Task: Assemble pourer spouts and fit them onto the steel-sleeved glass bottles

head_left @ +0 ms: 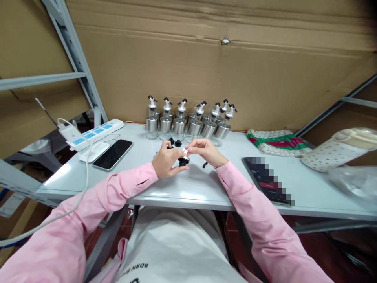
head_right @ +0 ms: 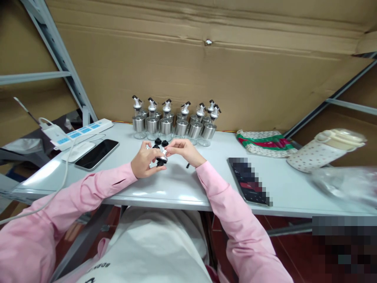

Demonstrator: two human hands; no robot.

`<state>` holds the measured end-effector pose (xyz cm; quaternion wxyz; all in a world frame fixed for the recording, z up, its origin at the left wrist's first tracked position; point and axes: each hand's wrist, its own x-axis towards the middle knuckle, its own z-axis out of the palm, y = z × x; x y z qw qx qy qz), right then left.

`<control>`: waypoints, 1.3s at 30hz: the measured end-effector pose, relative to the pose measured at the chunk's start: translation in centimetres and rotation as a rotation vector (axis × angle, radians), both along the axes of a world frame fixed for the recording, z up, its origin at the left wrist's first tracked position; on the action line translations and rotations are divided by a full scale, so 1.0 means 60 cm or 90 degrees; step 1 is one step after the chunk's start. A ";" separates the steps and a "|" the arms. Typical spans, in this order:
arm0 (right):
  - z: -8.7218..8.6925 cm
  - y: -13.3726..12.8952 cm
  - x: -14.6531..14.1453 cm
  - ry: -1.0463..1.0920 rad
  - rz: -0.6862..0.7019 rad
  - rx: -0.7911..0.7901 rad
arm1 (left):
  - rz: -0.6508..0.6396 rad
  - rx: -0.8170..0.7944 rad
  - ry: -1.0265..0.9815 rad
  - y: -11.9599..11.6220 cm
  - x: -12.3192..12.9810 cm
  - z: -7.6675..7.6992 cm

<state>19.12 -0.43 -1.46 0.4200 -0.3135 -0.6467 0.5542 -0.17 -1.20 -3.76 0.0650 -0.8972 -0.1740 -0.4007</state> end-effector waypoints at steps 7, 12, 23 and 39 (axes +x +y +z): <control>0.001 0.000 0.001 0.005 0.009 0.006 | 0.002 0.037 -0.030 -0.004 0.000 0.002; -0.001 0.001 -0.004 0.008 -0.009 0.007 | 0.048 0.016 -0.056 0.005 0.001 -0.001; 0.000 -0.005 -0.015 -0.009 -0.063 0.056 | 0.004 -0.294 -0.188 0.012 0.002 0.000; -0.015 -0.009 -0.024 -0.055 -0.066 0.120 | -0.069 -0.446 -0.248 0.010 0.002 -0.002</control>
